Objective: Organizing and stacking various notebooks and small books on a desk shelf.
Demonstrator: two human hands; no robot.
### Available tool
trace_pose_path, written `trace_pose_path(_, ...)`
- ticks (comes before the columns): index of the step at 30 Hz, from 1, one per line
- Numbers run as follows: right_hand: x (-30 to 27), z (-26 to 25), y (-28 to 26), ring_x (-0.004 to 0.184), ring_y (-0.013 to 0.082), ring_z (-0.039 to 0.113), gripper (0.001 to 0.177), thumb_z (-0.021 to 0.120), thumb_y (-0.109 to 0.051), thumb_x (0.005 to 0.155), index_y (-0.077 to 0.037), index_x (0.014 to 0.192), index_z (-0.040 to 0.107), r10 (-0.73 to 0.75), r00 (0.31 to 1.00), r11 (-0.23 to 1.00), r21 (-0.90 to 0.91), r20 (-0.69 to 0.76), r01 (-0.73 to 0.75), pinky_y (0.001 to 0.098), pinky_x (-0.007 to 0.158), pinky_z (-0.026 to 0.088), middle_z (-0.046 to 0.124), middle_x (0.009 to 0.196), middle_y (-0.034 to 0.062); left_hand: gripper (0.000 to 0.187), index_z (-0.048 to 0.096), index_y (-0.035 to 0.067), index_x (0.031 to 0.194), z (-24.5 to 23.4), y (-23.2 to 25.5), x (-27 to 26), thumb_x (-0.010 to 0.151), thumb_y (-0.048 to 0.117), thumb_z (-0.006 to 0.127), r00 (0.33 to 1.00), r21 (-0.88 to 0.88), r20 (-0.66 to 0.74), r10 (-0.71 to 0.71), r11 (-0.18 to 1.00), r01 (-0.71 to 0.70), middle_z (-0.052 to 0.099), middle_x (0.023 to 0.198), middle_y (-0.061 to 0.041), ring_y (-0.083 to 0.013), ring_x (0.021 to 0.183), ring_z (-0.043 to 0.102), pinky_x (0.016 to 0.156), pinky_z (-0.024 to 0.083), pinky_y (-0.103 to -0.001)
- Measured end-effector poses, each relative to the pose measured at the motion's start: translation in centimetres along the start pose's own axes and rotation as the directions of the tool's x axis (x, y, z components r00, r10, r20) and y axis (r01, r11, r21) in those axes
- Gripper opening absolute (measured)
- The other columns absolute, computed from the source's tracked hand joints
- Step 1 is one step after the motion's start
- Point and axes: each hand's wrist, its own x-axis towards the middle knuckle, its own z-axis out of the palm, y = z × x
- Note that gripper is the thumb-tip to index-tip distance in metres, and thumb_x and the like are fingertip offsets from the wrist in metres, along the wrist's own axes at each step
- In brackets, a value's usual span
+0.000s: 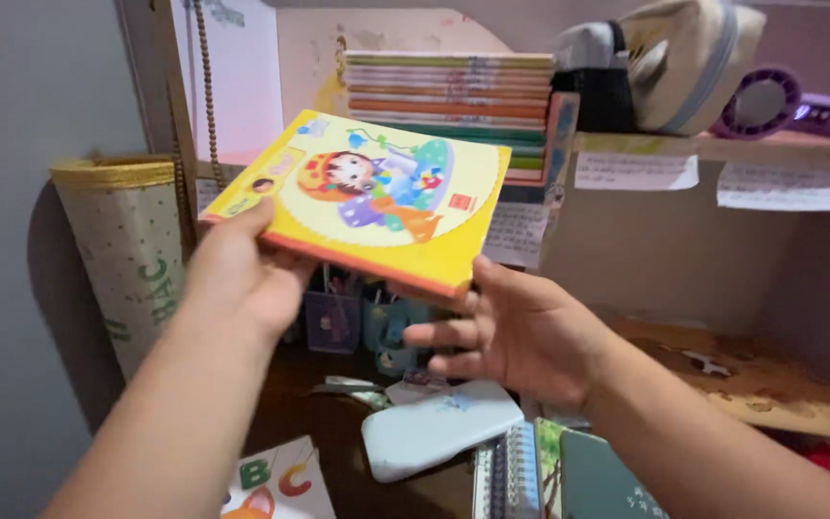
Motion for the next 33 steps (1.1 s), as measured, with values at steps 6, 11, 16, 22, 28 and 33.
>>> trace_pose_path(6,-0.3,2.4,-4.3,0.071,0.0198,0.078,0.02,0.063,-0.015,0.099,0.0,0.105,0.052,-0.26,0.952,0.966,-0.042,-0.158,0.257,0.0285,0.065,0.064,0.076,0.082,0.0176,0.061,0.04,0.002,0.143,4.0,-0.2,0.2,0.093,0.022,0.069,0.953,-0.057,0.296,-0.062,0.995,0.083,0.052,0.137,-0.016,-0.041,0.133,0.058,0.111,0.047,-0.063)
trace_pose_path(11,-0.2,1.4,-7.2,0.079,0.0193,0.078,0.018,0.064,-0.012,0.099,0.005,0.103,0.061,-0.317,0.919,0.948,-0.052,-0.235,0.314,0.0305,0.076,0.065,0.074,0.091,0.0127,0.063,0.044,0.009,0.141,6.2,1.1,-0.8,0.087,0.024,0.072,0.915,0.063,0.392,-0.096,0.995,0.078,0.056,0.132,-0.01,-0.042,0.126,0.062,0.105,0.048,-0.069)
trace_pose_path(16,0.0,1.9,-10.6,0.077,0.0199,0.078,0.015,0.062,-0.011,0.1,0.004,0.102,0.061,-0.368,0.899,0.93,-0.081,-0.237,0.359,0.0302,0.075,0.067,0.073,0.09,0.0117,0.059,0.047,0.014,0.142,7.7,1.6,1.4,0.09,0.029,0.071,0.874,0.167,0.475,-0.102,0.986,0.024,0.061,0.127,-0.004,-0.0395,0.12,0.068,0.1,0.052,-0.069)
trace_pose_path(22,1.8,1.4,-12.9,0.084,0.0173,0.078,0.021,0.058,-0.009,0.102,0.007,0.114,0.051,-0.407,0.858,0.897,0.043,-0.314,0.441,0.025,0.081,0.067,0.068,0.098,0.0101,0.069,0.038,0.011,0.152,9.4,1.1,3.4,0.094,0.036,0.068,0.884,0.276,0.46,-0.089,0.96,-0.047,0.064,0.133,-0.003,-0.0343,0.127,0.068,0.117,0.034,-0.059)
trace_pose_path(28,3.3,2.6,-14.8,0.096,0.0238,0.079,0.032,0.057,-0.015,0.102,0.007,0.123,0.044,-0.432,0.828,0.88,0.035,-0.357,0.474,0.0305,0.088,0.07,0.067,0.112,0.0175,0.071,0.027,0.008,0.156,11.3,0.4,3.9,0.1,0.032,0.063,0.918,0.298,0.397,0.027,0.942,-0.156,0.066,0.133,-0.009,-0.0305,0.112,0.077,0.116,0.043,-0.05)
trace_pose_path(33,5.2,3.7,-15.5,0.098,0.0211,0.078,0.014,0.066,-0.001,0.098,-0.005,0.103,0.054,-0.658,0.592,0.742,-0.263,-0.465,0.617,0.024,0.076,0.067,0.069,0.113,0.0151,0.051,0.038,0.02,0.129,14.1,0.0,3.9,0.092,0.013,0.072,0.941,0.23,0.235,0.244,0.927,-0.297,0.072,0.123,-0.008,-0.0235,0.067,0.08,0.088,0.054,-0.027)
